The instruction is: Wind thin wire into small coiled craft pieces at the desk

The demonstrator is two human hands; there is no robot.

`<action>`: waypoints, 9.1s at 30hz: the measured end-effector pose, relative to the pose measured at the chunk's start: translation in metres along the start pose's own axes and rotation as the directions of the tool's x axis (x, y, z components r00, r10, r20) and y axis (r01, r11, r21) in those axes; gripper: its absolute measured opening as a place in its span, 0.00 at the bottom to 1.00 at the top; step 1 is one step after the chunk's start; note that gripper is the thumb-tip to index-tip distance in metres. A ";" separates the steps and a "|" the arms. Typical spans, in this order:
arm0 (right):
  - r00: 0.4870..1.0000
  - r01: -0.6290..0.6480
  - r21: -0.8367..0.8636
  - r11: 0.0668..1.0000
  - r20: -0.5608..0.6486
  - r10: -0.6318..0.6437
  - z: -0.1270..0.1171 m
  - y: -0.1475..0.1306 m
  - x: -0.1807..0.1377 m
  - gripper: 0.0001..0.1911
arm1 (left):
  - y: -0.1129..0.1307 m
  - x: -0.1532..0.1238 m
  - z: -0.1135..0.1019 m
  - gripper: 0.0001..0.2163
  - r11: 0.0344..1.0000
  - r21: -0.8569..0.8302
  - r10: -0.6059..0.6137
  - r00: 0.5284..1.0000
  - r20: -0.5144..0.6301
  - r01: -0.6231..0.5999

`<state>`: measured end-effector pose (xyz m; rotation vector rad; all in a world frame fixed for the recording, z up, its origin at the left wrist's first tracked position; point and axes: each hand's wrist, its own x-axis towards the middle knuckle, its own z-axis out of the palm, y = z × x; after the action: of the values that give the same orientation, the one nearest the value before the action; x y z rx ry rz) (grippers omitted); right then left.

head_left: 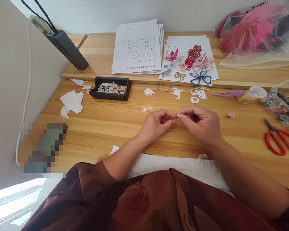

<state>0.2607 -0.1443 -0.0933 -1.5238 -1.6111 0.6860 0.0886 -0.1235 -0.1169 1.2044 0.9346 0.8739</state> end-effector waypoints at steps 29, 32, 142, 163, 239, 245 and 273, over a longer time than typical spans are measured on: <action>0.998 -0.041 0.055 0.998 0.043 0.038 0.004 0.004 -0.001 0.04 | 0.004 0.005 -0.003 0.15 0.941 -0.327 -0.130 0.986 -0.109 0.087; 0.992 0.129 -0.136 0.982 0.006 -0.129 0.005 0.004 -0.005 0.05 | 0.003 0.006 -0.003 0.14 0.941 -0.329 -0.123 0.984 -0.133 0.073; 0.995 0.100 -0.143 0.985 0.038 -0.096 -0.004 0.002 -0.002 0.05 | 0.000 0.002 -0.002 0.07 0.994 0.110 0.036 0.998 -0.059 -0.030; 0.969 -0.233 0.274 0.933 0.151 0.197 0.004 0.009 0.005 0.08 | 0.001 0.005 -0.001 0.17 0.939 -0.321 -0.157 0.985 -0.075 0.125; 0.874 0.435 -0.333 0.837 -0.069 -0.481 0.010 0.005 -0.008 0.06 | 0.002 0.005 0.000 0.16 0.955 -0.292 -0.101 0.979 -0.178 0.045; 0.882 0.433 -0.317 0.844 -0.044 -0.469 0.010 0.005 -0.008 0.06 | 0.000 0.004 0.000 0.12 0.990 -0.138 -0.037 0.980 -0.196 0.009; 0.980 -0.192 0.391 0.900 0.130 0.152 0.007 0.017 0.008 0.07 | 0.004 0.004 -0.003 0.17 0.925 -0.333 -0.197 0.980 -0.014 0.181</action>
<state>0.2641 -0.1332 -0.1095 -1.3491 -1.3063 1.1304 0.0875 -0.1181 -0.1140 0.7940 0.8842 0.8662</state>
